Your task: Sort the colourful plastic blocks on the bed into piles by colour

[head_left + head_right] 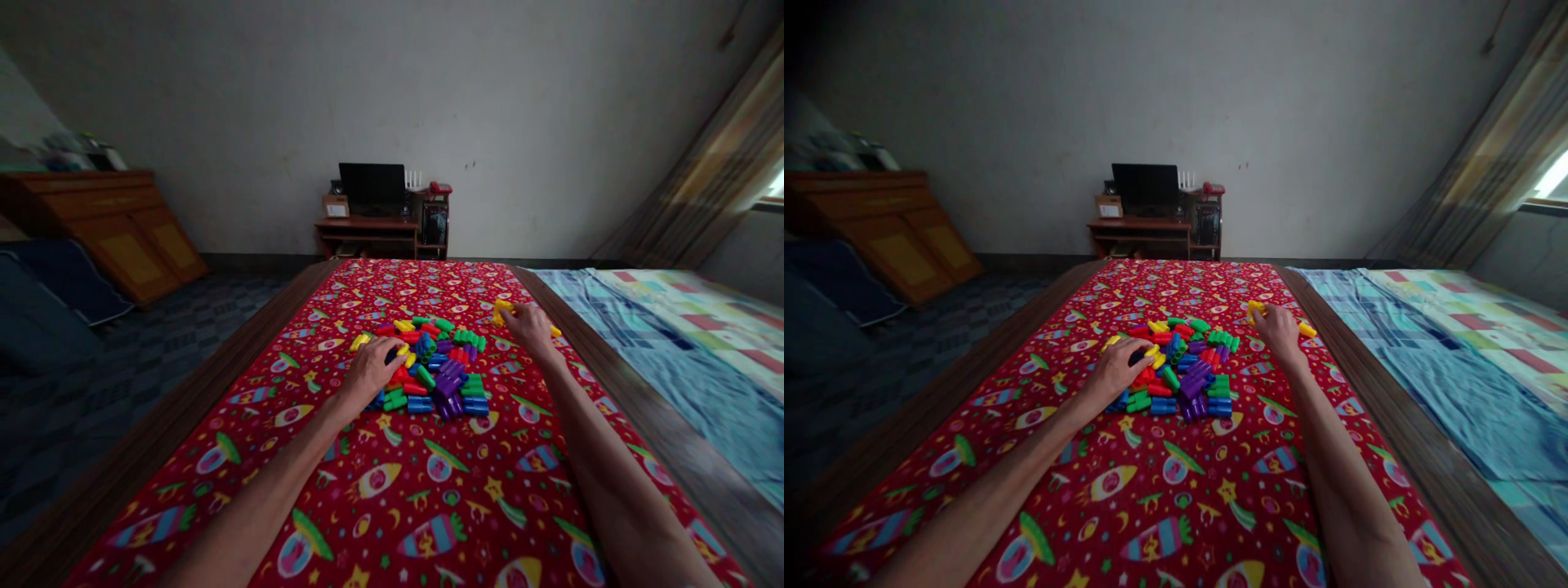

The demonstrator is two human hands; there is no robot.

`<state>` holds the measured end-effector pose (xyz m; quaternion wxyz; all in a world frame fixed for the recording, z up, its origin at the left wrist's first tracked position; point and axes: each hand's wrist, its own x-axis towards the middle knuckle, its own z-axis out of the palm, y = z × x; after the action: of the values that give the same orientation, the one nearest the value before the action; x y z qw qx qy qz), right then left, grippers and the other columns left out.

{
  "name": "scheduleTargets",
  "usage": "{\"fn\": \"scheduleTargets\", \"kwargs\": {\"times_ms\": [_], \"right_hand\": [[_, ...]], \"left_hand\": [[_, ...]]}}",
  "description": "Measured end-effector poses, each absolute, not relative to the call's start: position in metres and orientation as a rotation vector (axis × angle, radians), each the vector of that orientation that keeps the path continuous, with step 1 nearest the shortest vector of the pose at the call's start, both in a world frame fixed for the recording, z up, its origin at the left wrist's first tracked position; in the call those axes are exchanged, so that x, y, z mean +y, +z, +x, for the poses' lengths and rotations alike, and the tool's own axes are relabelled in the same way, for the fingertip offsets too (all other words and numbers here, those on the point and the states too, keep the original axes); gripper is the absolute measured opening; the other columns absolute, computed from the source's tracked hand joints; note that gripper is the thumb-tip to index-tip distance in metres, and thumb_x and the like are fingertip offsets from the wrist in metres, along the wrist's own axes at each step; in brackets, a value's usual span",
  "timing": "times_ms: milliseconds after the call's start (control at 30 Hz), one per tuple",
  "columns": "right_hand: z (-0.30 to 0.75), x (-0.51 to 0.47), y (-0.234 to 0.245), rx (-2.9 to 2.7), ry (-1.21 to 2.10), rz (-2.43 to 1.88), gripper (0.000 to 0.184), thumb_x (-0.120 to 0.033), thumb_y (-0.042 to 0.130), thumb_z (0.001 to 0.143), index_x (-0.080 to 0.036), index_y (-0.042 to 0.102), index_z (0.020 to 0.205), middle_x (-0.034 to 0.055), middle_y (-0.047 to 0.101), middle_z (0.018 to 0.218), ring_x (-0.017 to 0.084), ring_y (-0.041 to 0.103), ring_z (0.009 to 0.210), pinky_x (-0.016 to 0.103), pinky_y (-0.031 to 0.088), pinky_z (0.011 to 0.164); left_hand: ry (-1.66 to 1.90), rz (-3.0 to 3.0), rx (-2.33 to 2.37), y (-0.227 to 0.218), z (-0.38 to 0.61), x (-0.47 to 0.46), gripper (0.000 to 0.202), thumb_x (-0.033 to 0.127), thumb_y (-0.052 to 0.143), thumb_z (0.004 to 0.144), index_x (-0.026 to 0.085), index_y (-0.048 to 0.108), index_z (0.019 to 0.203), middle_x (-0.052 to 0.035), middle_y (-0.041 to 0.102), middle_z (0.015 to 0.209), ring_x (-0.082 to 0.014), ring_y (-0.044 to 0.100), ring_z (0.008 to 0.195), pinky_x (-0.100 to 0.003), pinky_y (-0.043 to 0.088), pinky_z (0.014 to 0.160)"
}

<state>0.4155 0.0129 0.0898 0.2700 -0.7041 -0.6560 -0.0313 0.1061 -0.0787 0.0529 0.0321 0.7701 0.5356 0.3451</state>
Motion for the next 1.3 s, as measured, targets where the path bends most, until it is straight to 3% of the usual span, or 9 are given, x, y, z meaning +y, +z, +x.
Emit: {"fn": "scheduleTargets", "kwargs": {"times_ms": [167,267,400,533,600,700,900,1100,1300], "right_hand": [[0.447,0.014,0.084,-1.591,-0.143,-2.051,0.039,-0.037,0.052,0.089,-0.012,0.069,0.114,0.0191,0.069,0.108,0.028,0.062,0.099,0.036,0.044,0.082],[0.433,0.009,0.095,-1.672,-0.102,-1.900,0.036,-0.036,0.049,0.091,-0.011,0.071,0.105,0.0175,0.071,0.098,0.026,0.063,0.091,0.035,0.044,0.081],[0.377,-0.007,0.108,-2.020,0.339,-1.396,0.047,-0.046,0.044,0.092,-0.012,0.073,0.079,0.0070,0.068,0.069,0.018,0.060,0.066,0.026,0.041,0.064],[0.324,-0.032,0.101,-2.143,0.832,-0.948,0.040,-0.049,0.054,0.084,-0.015,0.072,0.094,0.0020,0.068,0.073,0.014,0.059,0.066,0.022,0.039,0.058],[0.314,-0.040,0.098,-2.204,0.932,-0.876,0.035,-0.046,0.056,0.083,-0.015,0.071,0.084,0.0003,0.066,0.068,0.013,0.057,0.063,0.020,0.038,0.056],[0.320,-0.039,0.103,-2.249,0.826,-0.956,0.033,-0.042,0.053,0.083,-0.015,0.066,0.067,-0.0016,0.061,0.059,0.011,0.053,0.055,0.020,0.034,0.054],[0.381,-0.001,0.112,-1.907,0.357,-1.519,0.033,-0.036,0.049,0.082,-0.015,0.070,0.067,0.0037,0.067,0.062,0.015,0.058,0.057,0.024,0.036,0.056],[0.446,0.022,0.087,-1.629,-0.039,-2.002,0.036,-0.039,0.052,0.081,-0.016,0.077,0.096,0.0137,0.073,0.084,0.026,0.064,0.079,0.032,0.042,0.066],[0.413,0.012,0.096,-1.803,-0.007,-1.723,0.037,-0.033,0.045,0.087,-0.015,0.076,0.099,0.0100,0.072,0.075,0.021,0.065,0.074,0.027,0.042,0.066]], "left_hand": [[1.205,2.111,1.709,0.059,0.104,-0.071,0.012,0.020,0.058,0.081,0.020,0.067,0.089,-0.0048,0.074,0.091,-0.0209,0.068,0.083,-0.033,0.053,0.079],[1.374,1.914,1.649,0.061,0.099,-0.068,0.015,0.026,0.060,0.080,0.020,0.065,0.091,-0.0039,0.073,0.090,-0.0195,0.068,0.081,-0.031,0.054,0.076],[1.516,1.773,1.501,0.067,0.100,-0.069,0.022,0.037,0.063,0.078,0.019,0.064,0.090,-0.0046,0.073,0.090,-0.0197,0.069,0.082,-0.031,0.055,0.073],[1.499,1.784,1.387,0.076,0.112,-0.077,0.025,0.041,0.066,0.077,0.019,0.063,0.089,-0.0045,0.072,0.090,-0.0195,0.069,0.083,-0.031,0.055,0.076],[1.453,1.838,1.352,0.080,0.116,-0.080,0.026,0.042,0.065,0.079,0.020,0.063,0.092,-0.0047,0.072,0.092,-0.0197,0.069,0.085,-0.032,0.055,0.078],[1.382,1.960,1.402,0.083,0.108,-0.079,0.026,0.041,0.058,0.086,0.020,0.063,0.101,-0.0054,0.072,0.099,-0.0200,0.068,0.091,-0.032,0.054,0.082],[1.189,2.227,2.013,0.060,0.055,-0.065,0.028,0.036,0.053,0.086,0.016,0.065,0.102,-0.0129,0.066,0.103,-0.0281,0.060,0.104,-0.043,0.047,0.095],[0.999,1.919,1.993,0.034,0.027,-0.048,0.030,0.038,0.055,0.079,0.015,0.068,0.094,-0.0073,0.069,0.079,-0.0221,0.064,0.074,-0.032,0.050,0.068],[1.058,1.786,1.897,0.032,0.025,-0.045,0.029,0.046,0.059,0.071,0.017,0.067,0.071,-0.0008,0.061,0.056,-0.0175,0.057,0.056,-0.025,0.039,0.050]]}}
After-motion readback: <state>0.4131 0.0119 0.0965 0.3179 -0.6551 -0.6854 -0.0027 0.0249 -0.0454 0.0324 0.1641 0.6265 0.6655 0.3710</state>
